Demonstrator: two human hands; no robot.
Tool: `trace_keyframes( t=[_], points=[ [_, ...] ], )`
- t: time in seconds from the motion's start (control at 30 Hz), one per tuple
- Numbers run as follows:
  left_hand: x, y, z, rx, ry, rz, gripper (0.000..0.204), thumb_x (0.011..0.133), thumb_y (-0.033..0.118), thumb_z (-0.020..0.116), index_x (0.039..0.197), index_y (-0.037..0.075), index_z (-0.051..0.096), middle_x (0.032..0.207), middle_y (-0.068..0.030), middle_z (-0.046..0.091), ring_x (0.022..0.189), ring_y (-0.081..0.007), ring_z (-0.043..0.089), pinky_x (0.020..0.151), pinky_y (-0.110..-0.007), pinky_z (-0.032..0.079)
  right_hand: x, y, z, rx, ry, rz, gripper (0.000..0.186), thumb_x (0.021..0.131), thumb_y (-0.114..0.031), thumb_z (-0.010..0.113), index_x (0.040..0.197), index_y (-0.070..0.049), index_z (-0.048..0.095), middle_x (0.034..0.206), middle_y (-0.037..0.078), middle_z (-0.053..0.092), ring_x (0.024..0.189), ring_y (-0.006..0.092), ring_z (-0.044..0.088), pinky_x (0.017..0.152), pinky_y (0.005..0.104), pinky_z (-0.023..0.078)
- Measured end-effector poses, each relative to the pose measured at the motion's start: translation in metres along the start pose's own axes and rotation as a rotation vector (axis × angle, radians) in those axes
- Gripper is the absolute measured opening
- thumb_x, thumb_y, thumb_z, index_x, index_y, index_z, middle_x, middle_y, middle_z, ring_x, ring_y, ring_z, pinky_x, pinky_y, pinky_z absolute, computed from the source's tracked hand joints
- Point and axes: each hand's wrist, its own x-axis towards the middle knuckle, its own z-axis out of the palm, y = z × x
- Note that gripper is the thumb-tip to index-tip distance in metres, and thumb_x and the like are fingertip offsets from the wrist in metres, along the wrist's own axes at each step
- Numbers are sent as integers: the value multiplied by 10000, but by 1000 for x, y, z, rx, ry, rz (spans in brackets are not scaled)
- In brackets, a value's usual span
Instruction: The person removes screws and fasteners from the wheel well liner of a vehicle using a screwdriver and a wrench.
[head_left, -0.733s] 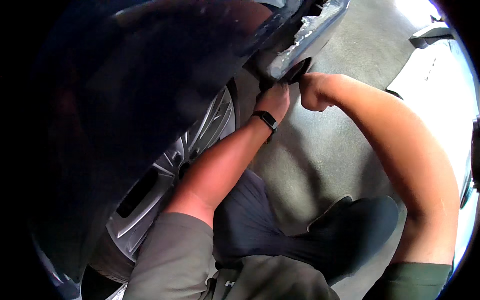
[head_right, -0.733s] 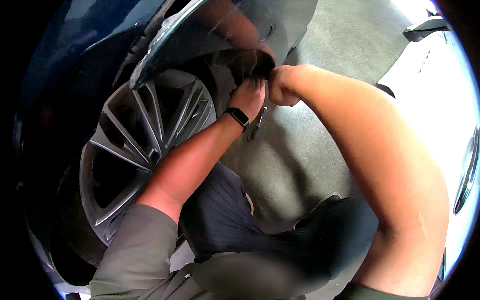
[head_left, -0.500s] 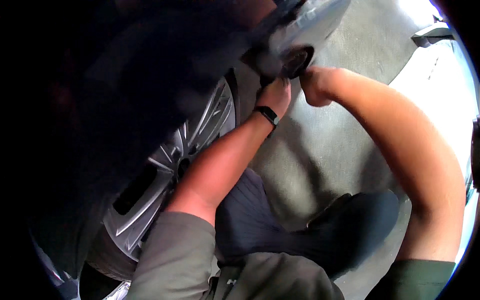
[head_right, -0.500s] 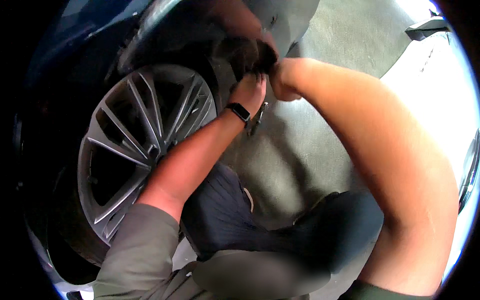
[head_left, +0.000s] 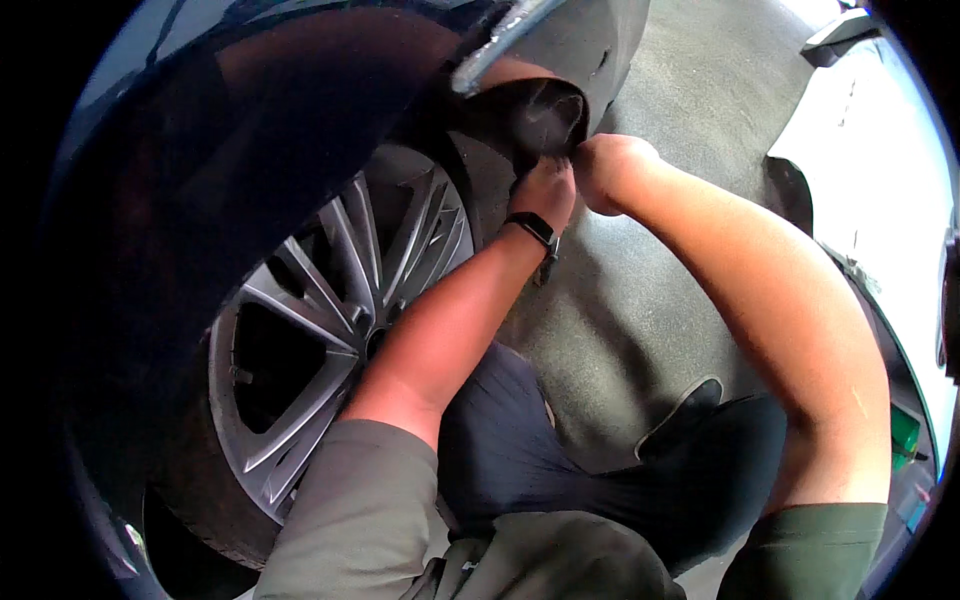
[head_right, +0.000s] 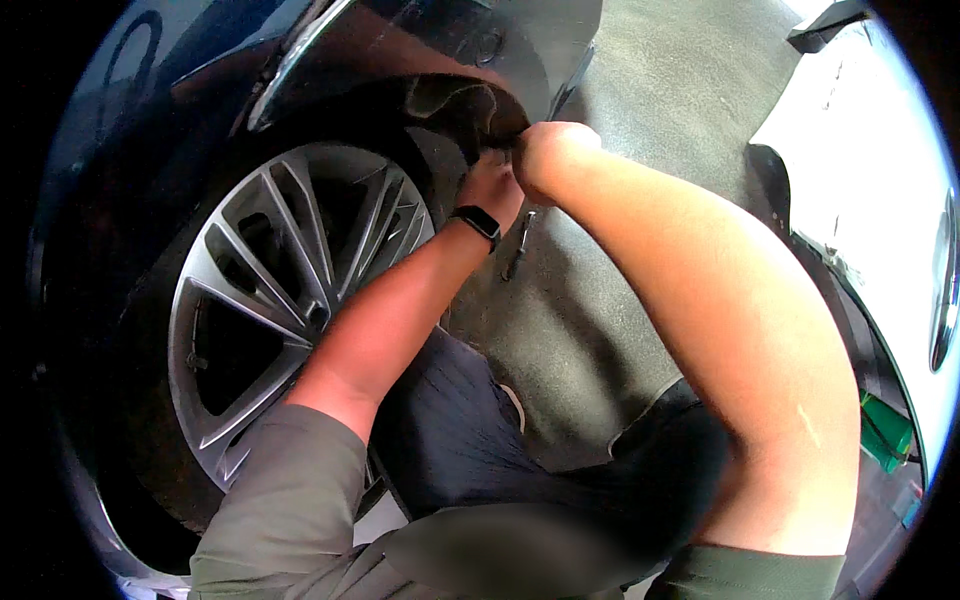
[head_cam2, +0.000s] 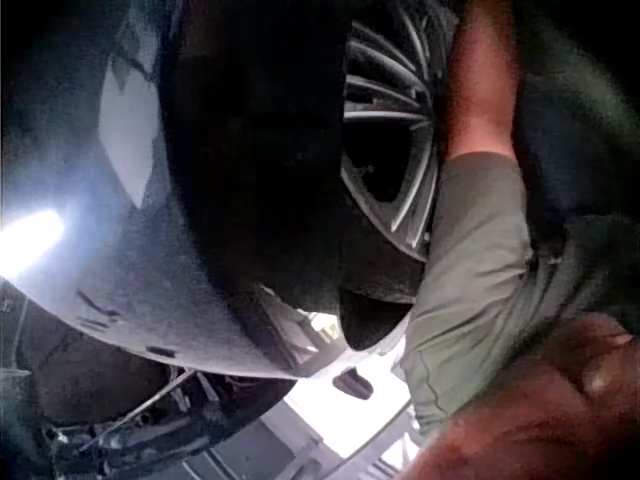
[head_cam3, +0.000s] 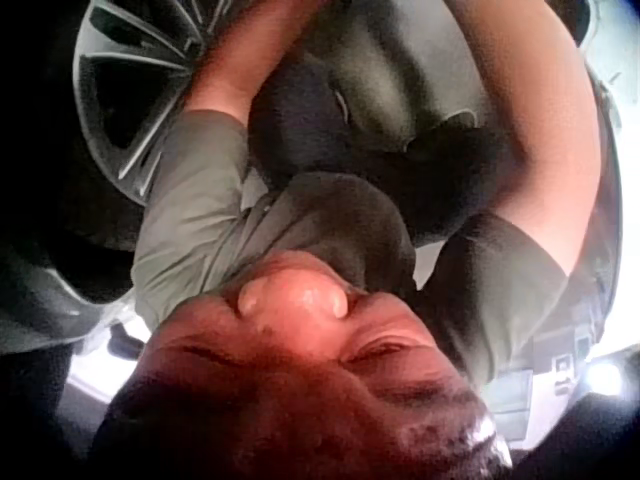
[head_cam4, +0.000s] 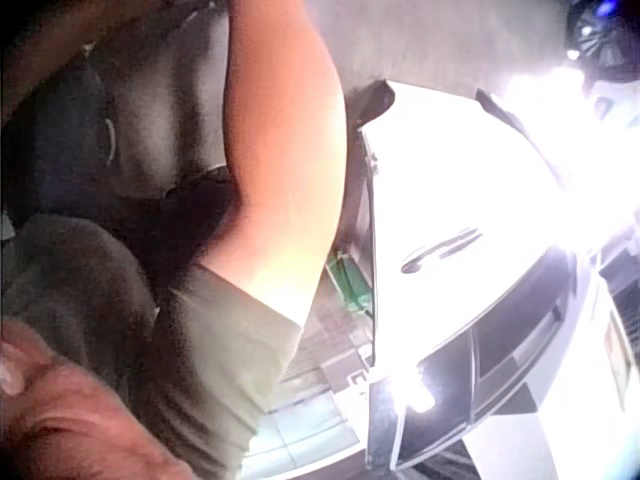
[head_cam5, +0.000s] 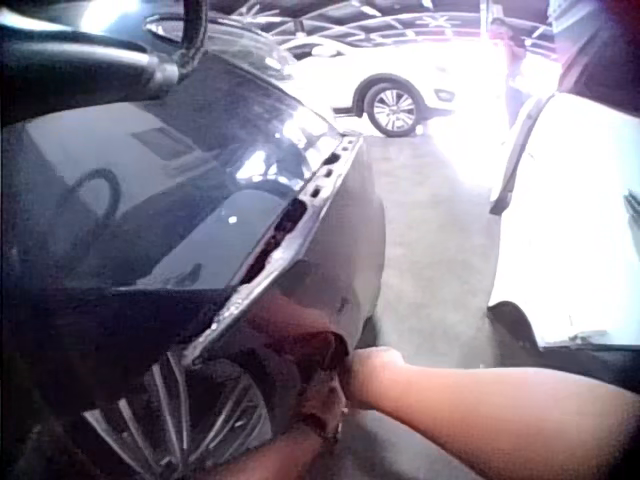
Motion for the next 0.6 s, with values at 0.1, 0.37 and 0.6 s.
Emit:
trace_keyframes(
  t=[0.1,0.37,0.6],
  points=[
    [-5,-30,15,-483,157,138,186,942,103,460,979,12,617,979,-185,668,994,-308,641,908,-418,492,27,-12,28,21,-9,-76,301,766,-100,699,1058,-99,774,1106,137,738,1034,286,715,867,391,580],
    [2,-5,-12,1024,149,632,274,849,200,584,1076,50,615,984,-106,654,915,-257,622,851,-357,446,50,-6,129,-7,386,-406,223,882,-227,583,975,-77,720,772,142,713,688,290,697,603,415,547],
    [-3,7,-34,943,-9,587,308,828,163,625,1108,37,604,987,-121,655,930,-255,627,841,-356,462,-16,-12,77,1457,8,174,207,934,-169,519,863,-13,634,633,118,601,530,226,595,433,377,430]
  ],
)
